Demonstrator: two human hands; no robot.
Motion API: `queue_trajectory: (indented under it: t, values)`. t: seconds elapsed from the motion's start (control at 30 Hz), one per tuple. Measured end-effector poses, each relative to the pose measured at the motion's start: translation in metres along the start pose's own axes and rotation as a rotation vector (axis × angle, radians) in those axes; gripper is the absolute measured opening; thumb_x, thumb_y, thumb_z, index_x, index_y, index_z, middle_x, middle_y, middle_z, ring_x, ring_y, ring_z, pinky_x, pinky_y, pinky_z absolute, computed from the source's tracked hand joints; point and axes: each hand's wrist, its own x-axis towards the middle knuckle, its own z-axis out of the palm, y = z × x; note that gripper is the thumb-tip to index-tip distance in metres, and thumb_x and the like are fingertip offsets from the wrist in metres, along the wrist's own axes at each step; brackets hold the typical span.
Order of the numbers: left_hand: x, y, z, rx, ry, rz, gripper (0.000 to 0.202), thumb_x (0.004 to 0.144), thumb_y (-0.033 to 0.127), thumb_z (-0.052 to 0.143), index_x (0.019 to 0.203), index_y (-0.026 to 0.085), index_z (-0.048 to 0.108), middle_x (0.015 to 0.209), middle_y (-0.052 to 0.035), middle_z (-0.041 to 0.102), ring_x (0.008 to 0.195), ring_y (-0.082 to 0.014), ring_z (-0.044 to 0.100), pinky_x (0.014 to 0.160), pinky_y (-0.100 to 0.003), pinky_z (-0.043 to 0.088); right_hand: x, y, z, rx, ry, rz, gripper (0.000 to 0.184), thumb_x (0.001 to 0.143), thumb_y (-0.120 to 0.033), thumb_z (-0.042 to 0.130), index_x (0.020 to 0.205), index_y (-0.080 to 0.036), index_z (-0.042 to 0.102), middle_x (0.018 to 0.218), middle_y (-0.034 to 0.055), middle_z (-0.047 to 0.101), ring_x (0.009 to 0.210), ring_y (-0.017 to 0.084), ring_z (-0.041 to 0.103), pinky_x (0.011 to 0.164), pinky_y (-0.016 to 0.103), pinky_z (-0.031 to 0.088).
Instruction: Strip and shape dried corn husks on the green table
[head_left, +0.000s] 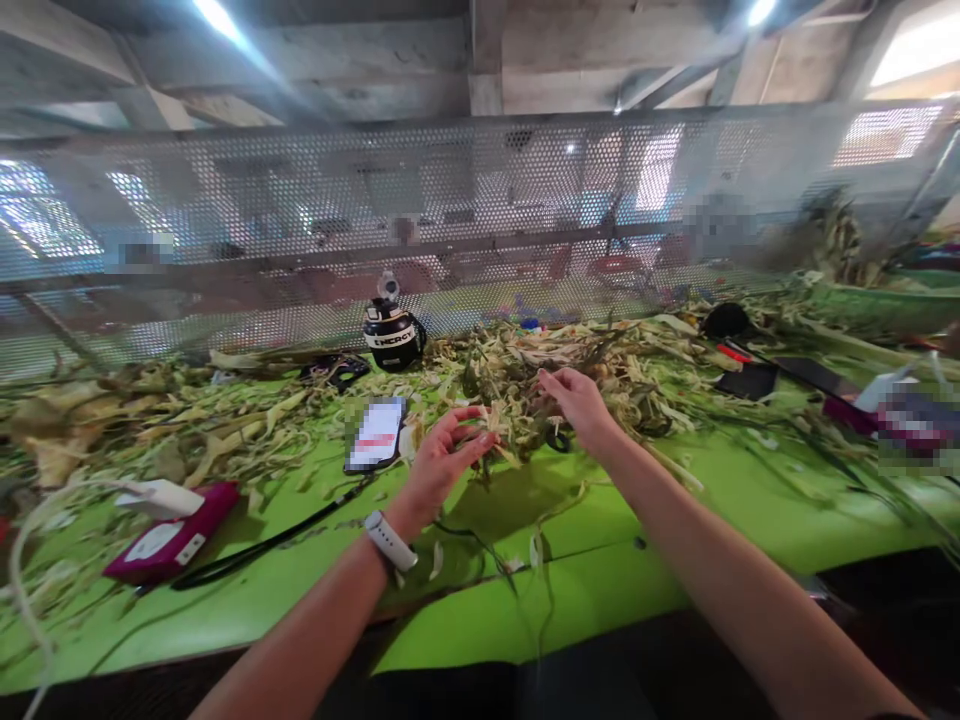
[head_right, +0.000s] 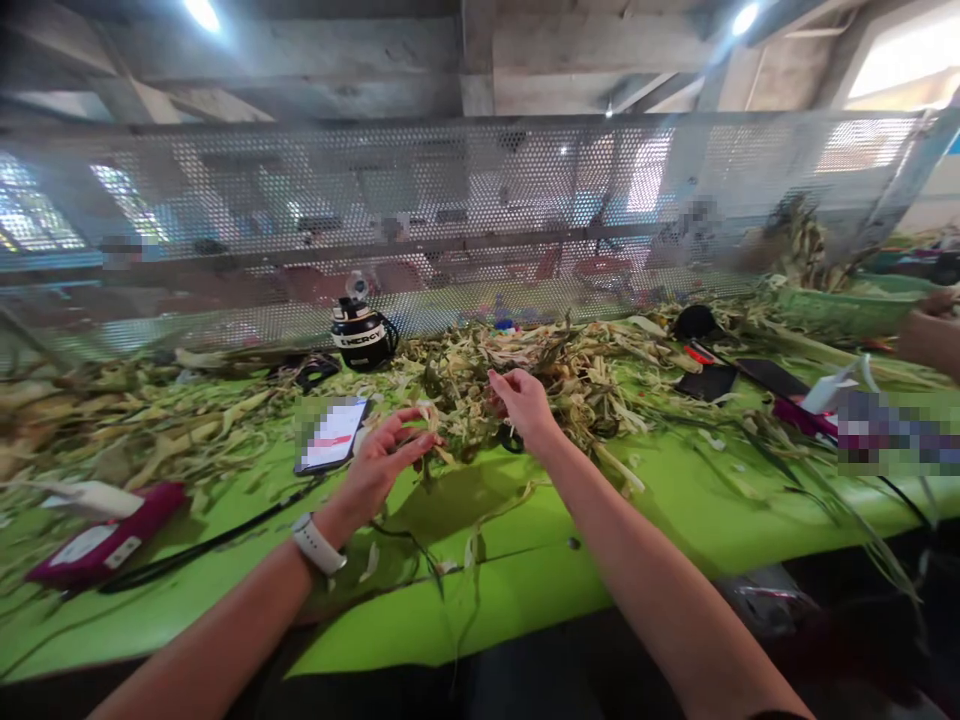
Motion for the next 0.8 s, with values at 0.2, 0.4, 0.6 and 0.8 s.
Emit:
queue_trajectory:
  t: [0.2,0.4,0.6,0.8]
  values:
    - [0.001,0.004,-0.004,-0.112,-0.016,-0.036,0.042,0.063,0.029,0.075,0.1,0.019,0.056,0.081,0.0002,0.064,0.079,-0.01,0.06,0.076,-0.021,0.045,0.002,0.003,-0.006,-0.242,0.142,-0.165,0.025,0.071,-0.038,0.06,0.062,-0.019,0.048,0.06,-0.0019,0.048,0.054,0.011,0.044,0.052,0.023,0.038]
    - [0.002,0.003,0.003,0.003,-0.055,-0.04,0.034,0.058,0.031,0.077,0.082,0.015,0.06,0.082,-0.0032,0.066,0.074,-0.0133,0.061,0.069,-0.025,0.048,-0.028,-0.007,0.012,-0.248,-0.443,-0.301,0.027,0.079,-0.046,0.052,0.084,-0.019,0.053,0.059,-0.0046,0.047,0.051,0.01,0.043,0.048,0.021,0.033]
    - [0.004,0.0,0.004,-0.072,-0.107,-0.048,0.03,0.06,0.028,0.076,0.083,0.015,0.064,0.084,-0.0023,0.069,0.077,-0.0128,0.062,0.077,-0.025,0.047,-0.04,0.002,0.035,-0.07,-0.407,-0.208,0.035,0.076,-0.053,0.056,0.071,-0.02,0.046,0.049,-0.0073,0.045,0.04,0.007,0.038,0.04,0.019,0.029]
    - [0.005,-0.003,0.0,-0.291,-0.059,-0.166,0.038,0.057,0.025,0.079,0.091,0.016,0.063,0.083,-0.0005,0.068,0.072,-0.0099,0.062,0.073,-0.023,0.048,-0.039,0.006,0.035,0.16,-0.411,-0.136,0.039,0.073,-0.057,0.057,0.072,-0.02,0.044,0.046,-0.0089,0.047,0.035,0.005,0.035,0.036,0.017,0.026]
